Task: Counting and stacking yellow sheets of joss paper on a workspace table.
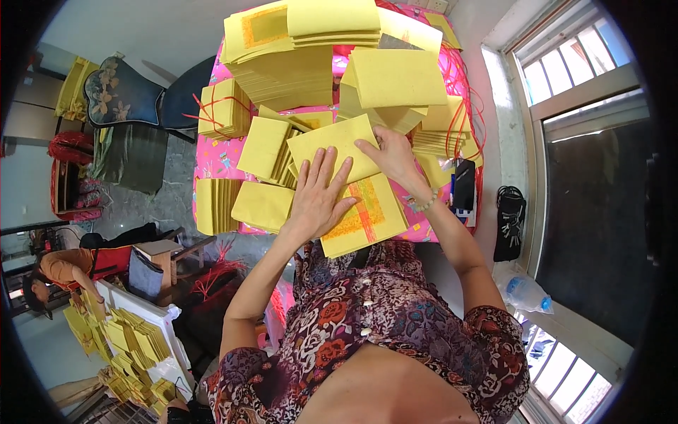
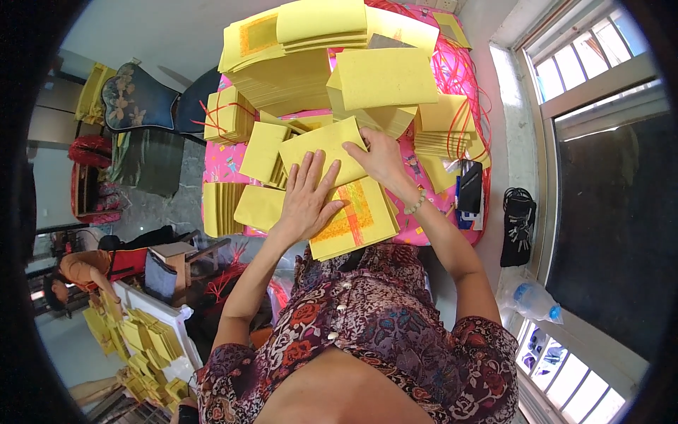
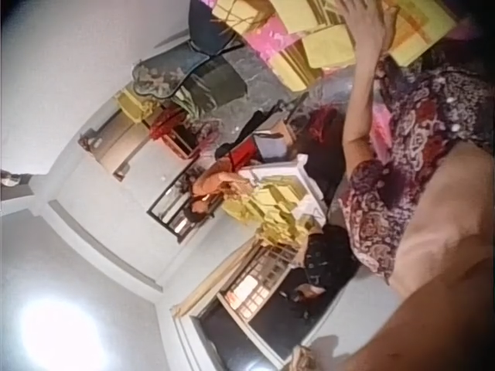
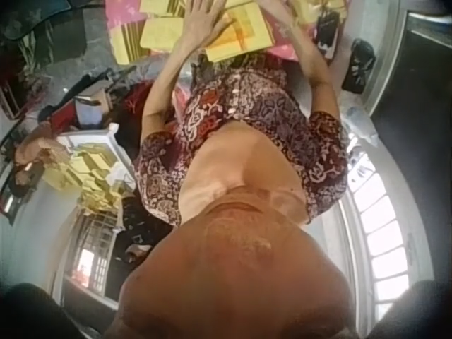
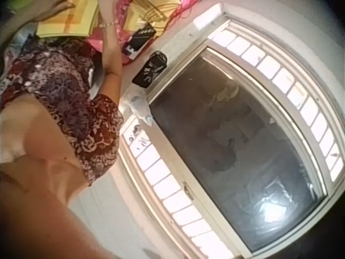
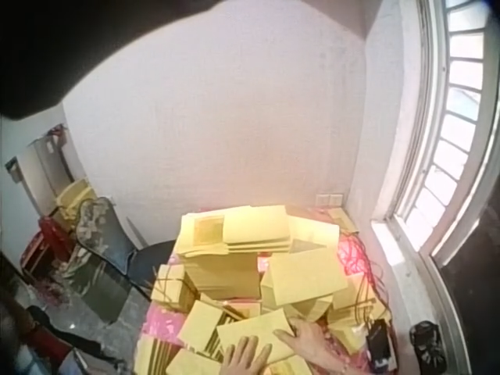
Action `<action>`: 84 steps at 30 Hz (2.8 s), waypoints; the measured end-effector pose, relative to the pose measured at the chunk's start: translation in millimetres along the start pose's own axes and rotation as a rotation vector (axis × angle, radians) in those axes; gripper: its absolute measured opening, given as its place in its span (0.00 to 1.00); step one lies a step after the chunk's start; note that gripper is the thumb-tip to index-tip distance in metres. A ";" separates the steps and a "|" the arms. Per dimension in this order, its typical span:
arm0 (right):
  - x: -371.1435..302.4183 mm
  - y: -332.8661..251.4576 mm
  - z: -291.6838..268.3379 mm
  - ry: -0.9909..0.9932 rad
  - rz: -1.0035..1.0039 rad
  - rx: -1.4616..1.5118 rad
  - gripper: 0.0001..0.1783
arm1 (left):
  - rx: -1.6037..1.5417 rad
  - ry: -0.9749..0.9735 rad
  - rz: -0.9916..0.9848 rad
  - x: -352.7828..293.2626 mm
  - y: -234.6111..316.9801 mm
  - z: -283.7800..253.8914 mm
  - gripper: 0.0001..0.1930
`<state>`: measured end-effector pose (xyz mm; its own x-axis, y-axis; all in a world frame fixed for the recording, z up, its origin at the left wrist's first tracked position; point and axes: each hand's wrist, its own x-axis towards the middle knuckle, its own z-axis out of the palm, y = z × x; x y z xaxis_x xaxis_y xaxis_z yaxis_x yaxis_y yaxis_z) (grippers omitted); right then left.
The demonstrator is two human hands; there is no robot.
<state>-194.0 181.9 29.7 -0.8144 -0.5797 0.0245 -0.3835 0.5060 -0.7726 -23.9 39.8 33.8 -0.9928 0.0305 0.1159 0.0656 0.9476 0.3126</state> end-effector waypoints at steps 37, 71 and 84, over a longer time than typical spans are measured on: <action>-47.1 -2.5 5.6 -0.068 -0.259 -0.019 0.11 | 0.044 0.003 -0.036 -1.2 -0.7 12.6 0.39; -30.5 0.3 10.2 -0.149 -0.465 -0.110 0.17 | -0.064 0.017 -0.040 -2.9 -8.6 17.2 0.33; -22.0 1.8 2.4 -0.134 -0.832 -0.381 0.25 | -0.550 0.674 -0.472 -14.8 -18.8 5.7 0.14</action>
<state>-175.7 194.0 26.3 -0.1643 -0.9077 0.3862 -0.9590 0.0554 -0.2778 -11.0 23.4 20.9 -0.6756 -0.6613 0.3259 -0.1149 0.5311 0.8395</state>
